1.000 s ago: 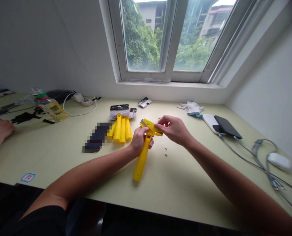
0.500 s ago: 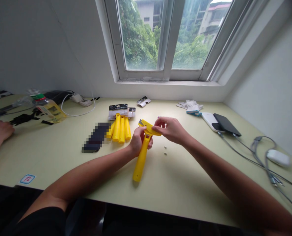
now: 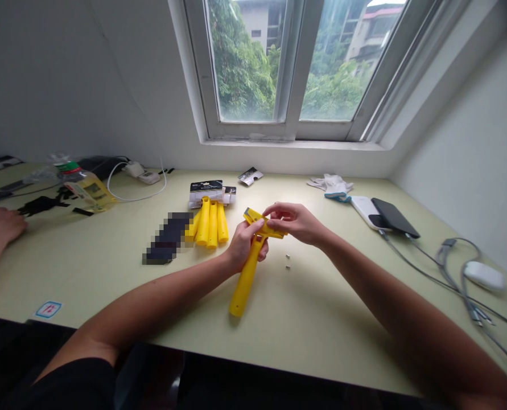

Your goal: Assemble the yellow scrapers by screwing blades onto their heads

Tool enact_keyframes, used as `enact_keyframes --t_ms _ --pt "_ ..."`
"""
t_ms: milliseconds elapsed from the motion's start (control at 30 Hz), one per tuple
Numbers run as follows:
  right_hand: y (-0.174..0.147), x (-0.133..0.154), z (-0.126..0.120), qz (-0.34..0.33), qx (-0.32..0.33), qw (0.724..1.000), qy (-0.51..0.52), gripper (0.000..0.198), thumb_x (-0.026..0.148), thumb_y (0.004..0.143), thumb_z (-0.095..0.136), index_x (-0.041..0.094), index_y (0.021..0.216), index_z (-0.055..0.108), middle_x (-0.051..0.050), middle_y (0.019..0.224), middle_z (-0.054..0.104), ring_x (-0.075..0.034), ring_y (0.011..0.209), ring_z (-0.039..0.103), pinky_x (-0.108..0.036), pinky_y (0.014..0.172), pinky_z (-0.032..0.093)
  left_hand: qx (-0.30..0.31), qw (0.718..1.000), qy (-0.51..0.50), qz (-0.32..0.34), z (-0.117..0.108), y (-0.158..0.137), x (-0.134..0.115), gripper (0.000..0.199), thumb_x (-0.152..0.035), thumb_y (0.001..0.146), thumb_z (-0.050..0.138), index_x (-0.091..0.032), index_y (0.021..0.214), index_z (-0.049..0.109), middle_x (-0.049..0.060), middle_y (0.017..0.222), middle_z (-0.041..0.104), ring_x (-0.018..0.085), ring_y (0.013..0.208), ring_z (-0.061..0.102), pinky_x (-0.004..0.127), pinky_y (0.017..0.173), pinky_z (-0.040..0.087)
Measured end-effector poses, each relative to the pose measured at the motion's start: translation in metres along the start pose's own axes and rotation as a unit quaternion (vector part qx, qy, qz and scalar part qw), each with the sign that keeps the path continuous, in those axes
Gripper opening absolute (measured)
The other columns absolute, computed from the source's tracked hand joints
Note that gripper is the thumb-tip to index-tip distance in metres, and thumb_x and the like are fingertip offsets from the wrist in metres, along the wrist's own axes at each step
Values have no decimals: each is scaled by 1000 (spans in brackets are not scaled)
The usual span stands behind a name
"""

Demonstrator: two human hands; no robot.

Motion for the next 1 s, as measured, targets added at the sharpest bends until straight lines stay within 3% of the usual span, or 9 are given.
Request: enact_keyframes --t_ms 167,300,467,633,800,1000 --pt "2 -8 5 21 26 996 80 42 43 76 71 17 107 58 4 66 50 -9 58 46 -22 50 38 -9 1000 6 13 1 0 -1 37 -52 79 59 -19 81 41 -8 45 42 9 30 40 20 32 31" --pt "1 -6 6 22 34 997 70 40 45 78 69 17 103 57 4 65 54 -9 57 47 -22 49 36 -9 1000 12 15 2 0 -1 37 -52 80 59 -19 81 41 -8 46 43 9 30 40 20 32 31" --pt "-3 7 4 -18 3 997 -77 35 46 80 65 17 100 61 -2 78 60 -12 66 55 -26 57 45 -20 1000 13 12 0 0 -2 36 -51 80 57 -19 80 43 -7 44 43 10 30 41 21 32 31" --pt "-8 23 4 -109 -45 962 -245 27 38 82 66 20 101 67 -6 90 61 -14 73 58 -27 65 49 -34 999 0 9 -2 -1 -3 31 -47 81 56 -19 78 44 -6 43 43 10 31 41 22 32 31" --pt "-11 30 9 -163 -64 932 -317 23 33 84 64 20 103 68 -6 89 61 -14 74 58 -29 71 50 -36 999 -12 8 -4 0 -2 31 -48 81 54 -18 78 44 -6 43 43 11 31 42 22 33 32" --pt "-13 35 9 -185 -75 917 -345 18 27 89 57 21 99 70 -8 91 63 -18 81 59 -32 75 49 -35 999 -26 12 -5 1 -1 30 -47 82 53 -19 77 43 -6 41 42 12 30 41 22 33 31"
Point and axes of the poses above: each hand's wrist, its own y-axis towards the middle knuckle, its own z-axis out of the palm, x = y × z, the point moved 5 cm from there along y, towards the middle knuckle
